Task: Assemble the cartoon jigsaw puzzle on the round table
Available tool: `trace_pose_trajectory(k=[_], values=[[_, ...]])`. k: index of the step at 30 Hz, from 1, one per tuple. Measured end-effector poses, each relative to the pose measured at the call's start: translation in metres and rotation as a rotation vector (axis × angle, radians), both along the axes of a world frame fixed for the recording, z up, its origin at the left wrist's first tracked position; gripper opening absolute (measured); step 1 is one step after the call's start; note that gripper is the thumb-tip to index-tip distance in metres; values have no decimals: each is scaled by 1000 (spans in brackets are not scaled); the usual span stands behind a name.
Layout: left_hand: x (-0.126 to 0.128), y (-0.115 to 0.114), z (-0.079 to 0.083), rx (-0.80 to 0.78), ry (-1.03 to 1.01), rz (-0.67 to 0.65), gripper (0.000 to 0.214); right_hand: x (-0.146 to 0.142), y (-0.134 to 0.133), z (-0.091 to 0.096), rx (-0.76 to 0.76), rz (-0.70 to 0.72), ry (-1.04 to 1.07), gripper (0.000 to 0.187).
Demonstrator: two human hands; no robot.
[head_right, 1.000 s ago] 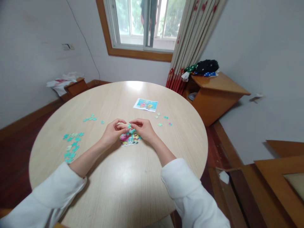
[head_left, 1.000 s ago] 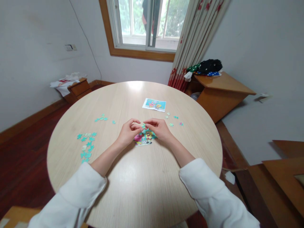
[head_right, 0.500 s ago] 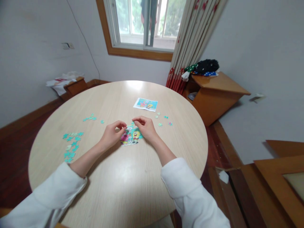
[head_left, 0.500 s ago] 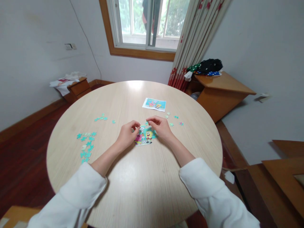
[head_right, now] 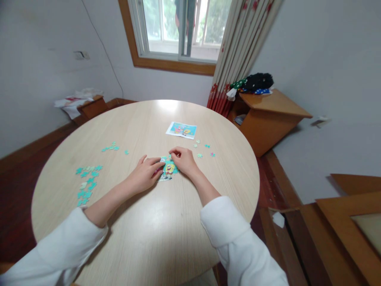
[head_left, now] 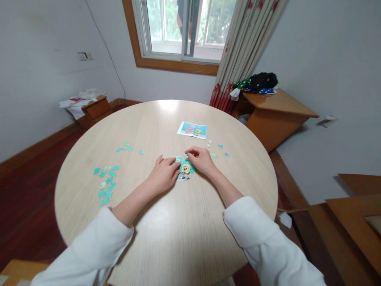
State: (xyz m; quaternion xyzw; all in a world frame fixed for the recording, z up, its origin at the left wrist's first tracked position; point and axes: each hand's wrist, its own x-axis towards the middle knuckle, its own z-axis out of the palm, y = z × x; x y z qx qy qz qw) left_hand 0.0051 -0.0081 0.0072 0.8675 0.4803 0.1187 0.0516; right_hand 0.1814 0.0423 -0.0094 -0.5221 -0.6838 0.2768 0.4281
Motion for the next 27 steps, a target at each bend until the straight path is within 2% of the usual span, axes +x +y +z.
trace_pose_trajectory(k=[10,18,27], values=[[-2,2,-8,8,-14,-35,27,2,1,-2,4,-13,20,13],[-1,0,-7,3,-22,-27,27,4,7,-10,-62,103,94,12],[0,-2,-6,-15,0,-20,27,2,7,-12,-77,148,69,12]])
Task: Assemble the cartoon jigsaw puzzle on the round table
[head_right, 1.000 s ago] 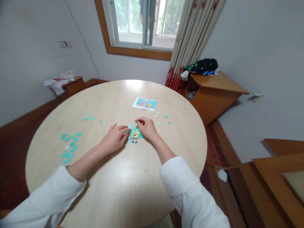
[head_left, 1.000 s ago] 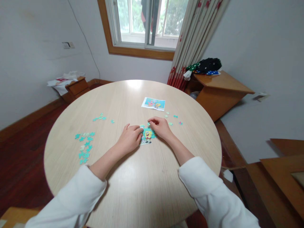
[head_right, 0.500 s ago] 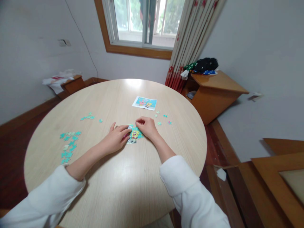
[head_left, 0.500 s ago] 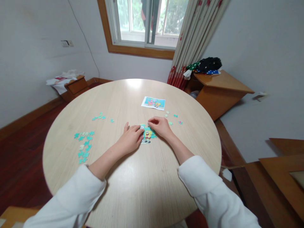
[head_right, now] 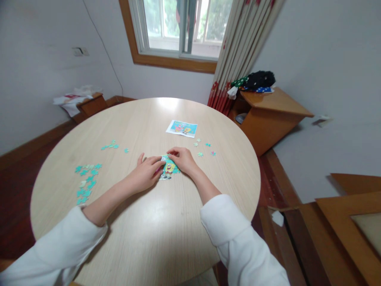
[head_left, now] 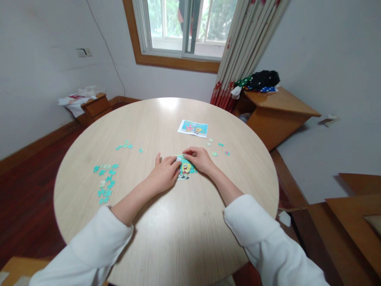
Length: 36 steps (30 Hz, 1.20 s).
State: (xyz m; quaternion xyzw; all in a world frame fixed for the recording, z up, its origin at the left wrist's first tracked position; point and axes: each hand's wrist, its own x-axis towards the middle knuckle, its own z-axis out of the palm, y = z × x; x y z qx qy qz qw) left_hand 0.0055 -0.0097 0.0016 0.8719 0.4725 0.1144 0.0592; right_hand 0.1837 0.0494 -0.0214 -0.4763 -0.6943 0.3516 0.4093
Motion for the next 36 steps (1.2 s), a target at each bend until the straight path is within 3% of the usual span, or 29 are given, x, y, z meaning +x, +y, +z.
trace_pose_trajectory(k=[23,36], values=[[2,-2,0,17,41,12,34,-5,-2,2,69,-62,-196,11],[2,-2,-1,27,45,16,33,-6,-5,7,95,-169,-433,12]])
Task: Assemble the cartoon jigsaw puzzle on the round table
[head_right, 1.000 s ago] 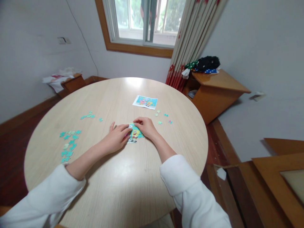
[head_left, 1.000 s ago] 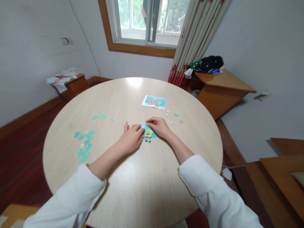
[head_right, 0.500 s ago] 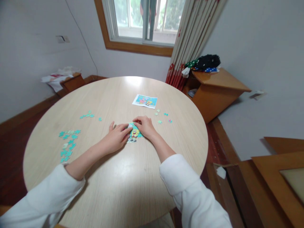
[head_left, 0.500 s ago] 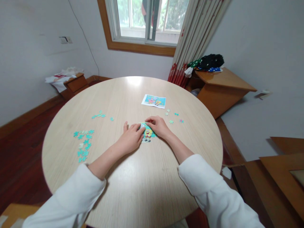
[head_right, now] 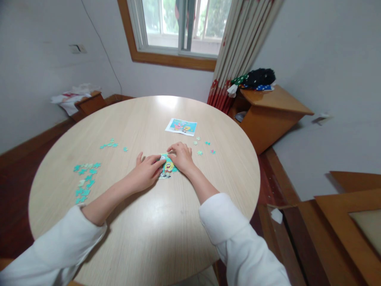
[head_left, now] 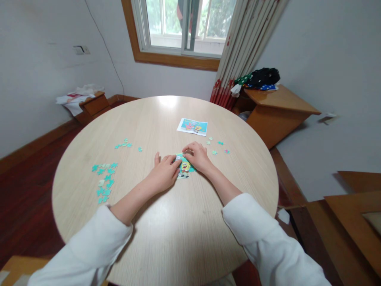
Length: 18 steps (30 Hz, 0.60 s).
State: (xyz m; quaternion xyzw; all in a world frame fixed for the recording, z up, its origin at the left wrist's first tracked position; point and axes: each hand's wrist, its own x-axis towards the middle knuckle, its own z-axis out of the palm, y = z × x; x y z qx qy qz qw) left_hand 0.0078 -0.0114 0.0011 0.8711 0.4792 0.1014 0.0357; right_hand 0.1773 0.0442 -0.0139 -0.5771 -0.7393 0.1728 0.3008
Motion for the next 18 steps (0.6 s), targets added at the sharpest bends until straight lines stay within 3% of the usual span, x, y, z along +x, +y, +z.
trace_pose_trajectory(k=[18], values=[[-1,1,-1,-8,-14,-4,33,-3,-2,-2,38,-20,-8,13]])
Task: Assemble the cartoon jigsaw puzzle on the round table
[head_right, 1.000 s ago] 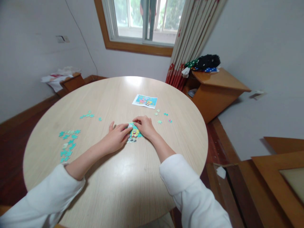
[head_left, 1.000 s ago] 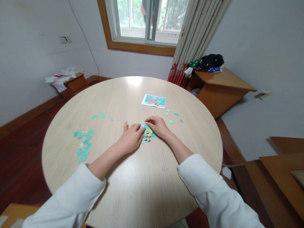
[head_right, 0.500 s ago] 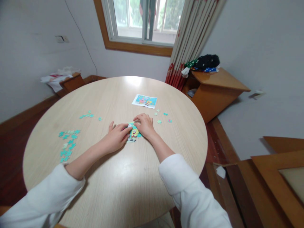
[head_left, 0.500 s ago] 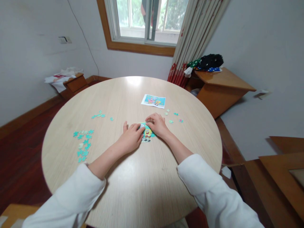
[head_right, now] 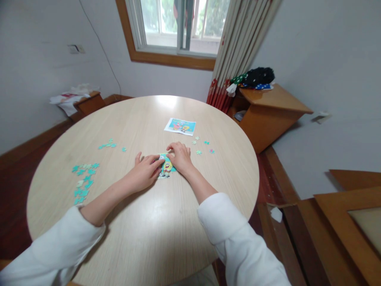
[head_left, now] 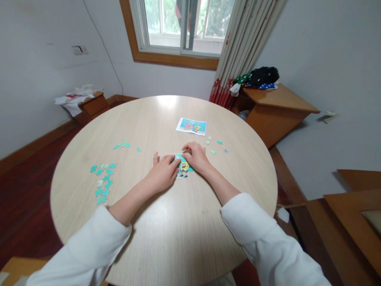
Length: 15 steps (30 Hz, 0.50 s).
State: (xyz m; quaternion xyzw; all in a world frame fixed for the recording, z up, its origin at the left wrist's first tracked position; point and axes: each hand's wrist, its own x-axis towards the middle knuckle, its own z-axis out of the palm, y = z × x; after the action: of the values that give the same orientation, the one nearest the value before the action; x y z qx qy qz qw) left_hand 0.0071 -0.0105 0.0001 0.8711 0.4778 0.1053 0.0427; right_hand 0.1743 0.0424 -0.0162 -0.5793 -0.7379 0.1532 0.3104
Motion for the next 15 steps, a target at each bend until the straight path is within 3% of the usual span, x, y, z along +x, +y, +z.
trace_pose_trajectory(k=[15], values=[[1,0,1,0,-25,1,33,-8,-2,-2,-13,24,-24,8]])
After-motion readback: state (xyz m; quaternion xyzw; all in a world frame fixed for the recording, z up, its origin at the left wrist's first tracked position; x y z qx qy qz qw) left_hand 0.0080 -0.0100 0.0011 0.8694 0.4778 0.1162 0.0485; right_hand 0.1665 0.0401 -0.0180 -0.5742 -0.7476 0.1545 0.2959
